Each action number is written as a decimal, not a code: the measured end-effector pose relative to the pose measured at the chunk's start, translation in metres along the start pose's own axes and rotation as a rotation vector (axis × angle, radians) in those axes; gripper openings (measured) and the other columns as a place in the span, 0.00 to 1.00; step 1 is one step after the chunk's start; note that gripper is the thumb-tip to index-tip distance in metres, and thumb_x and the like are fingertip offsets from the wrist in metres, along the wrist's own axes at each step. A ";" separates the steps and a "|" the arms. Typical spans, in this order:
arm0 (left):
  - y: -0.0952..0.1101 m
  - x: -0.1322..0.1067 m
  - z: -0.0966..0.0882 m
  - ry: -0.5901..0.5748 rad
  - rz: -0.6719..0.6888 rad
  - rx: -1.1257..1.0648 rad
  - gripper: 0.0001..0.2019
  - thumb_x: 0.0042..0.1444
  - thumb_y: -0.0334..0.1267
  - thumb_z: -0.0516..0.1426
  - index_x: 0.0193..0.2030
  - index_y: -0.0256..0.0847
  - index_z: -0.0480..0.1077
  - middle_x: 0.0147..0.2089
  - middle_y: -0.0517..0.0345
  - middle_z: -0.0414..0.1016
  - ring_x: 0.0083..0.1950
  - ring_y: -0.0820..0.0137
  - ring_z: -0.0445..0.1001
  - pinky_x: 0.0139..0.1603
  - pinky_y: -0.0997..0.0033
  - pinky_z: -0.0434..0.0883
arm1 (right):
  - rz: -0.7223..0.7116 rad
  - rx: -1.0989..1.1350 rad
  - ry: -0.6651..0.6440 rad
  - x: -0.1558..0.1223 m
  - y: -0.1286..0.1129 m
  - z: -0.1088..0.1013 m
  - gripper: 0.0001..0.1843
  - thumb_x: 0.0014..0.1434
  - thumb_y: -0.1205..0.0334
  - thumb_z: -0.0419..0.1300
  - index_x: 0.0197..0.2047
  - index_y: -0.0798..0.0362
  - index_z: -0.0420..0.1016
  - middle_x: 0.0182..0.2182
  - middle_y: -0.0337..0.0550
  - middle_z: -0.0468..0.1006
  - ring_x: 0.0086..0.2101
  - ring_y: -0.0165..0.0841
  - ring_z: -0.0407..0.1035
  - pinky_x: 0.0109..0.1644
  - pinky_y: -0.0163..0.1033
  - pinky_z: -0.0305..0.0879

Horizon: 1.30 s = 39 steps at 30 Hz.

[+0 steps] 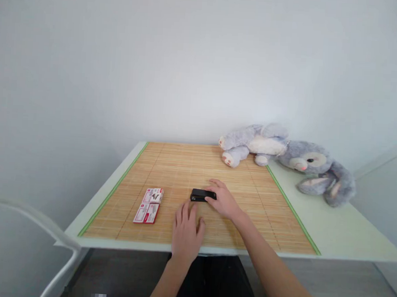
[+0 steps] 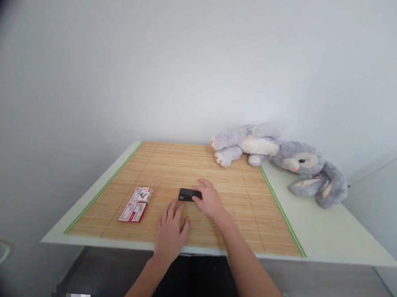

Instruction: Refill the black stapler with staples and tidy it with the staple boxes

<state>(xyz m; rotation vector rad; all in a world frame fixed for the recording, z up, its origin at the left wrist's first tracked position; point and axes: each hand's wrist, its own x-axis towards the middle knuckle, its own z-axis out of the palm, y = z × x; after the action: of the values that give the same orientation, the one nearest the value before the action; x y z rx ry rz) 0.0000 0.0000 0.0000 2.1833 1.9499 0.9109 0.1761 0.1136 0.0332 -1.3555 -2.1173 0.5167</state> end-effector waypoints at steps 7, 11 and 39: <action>0.003 0.017 0.008 -0.073 0.028 0.107 0.28 0.69 0.45 0.53 0.75 0.47 0.60 0.79 0.50 0.55 0.79 0.47 0.51 0.77 0.37 0.50 | -0.033 -0.026 -0.018 0.000 0.003 -0.003 0.18 0.59 0.69 0.67 0.53 0.50 0.83 0.68 0.50 0.67 0.69 0.44 0.57 0.75 0.54 0.52; -0.002 0.019 0.011 -0.107 0.038 0.110 0.30 0.69 0.47 0.52 0.76 0.49 0.58 0.79 0.51 0.54 0.79 0.48 0.51 0.78 0.35 0.45 | -0.029 -0.051 -0.033 0.006 -0.002 0.001 0.18 0.59 0.67 0.68 0.53 0.51 0.83 0.69 0.52 0.66 0.70 0.45 0.55 0.74 0.54 0.52; 0.000 0.018 0.012 -0.101 0.004 0.148 0.30 0.69 0.44 0.52 0.77 0.51 0.56 0.81 0.57 0.49 0.80 0.50 0.49 0.79 0.38 0.45 | 0.044 0.015 -0.010 -0.047 0.097 -0.099 0.15 0.61 0.54 0.68 0.50 0.45 0.80 0.70 0.47 0.66 0.73 0.47 0.50 0.77 0.60 0.46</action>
<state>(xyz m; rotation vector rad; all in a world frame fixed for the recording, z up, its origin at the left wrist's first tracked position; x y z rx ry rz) 0.0057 0.0203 -0.0038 2.2630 2.0253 0.6617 0.3224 0.1132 0.0392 -1.3968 -2.0917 0.5567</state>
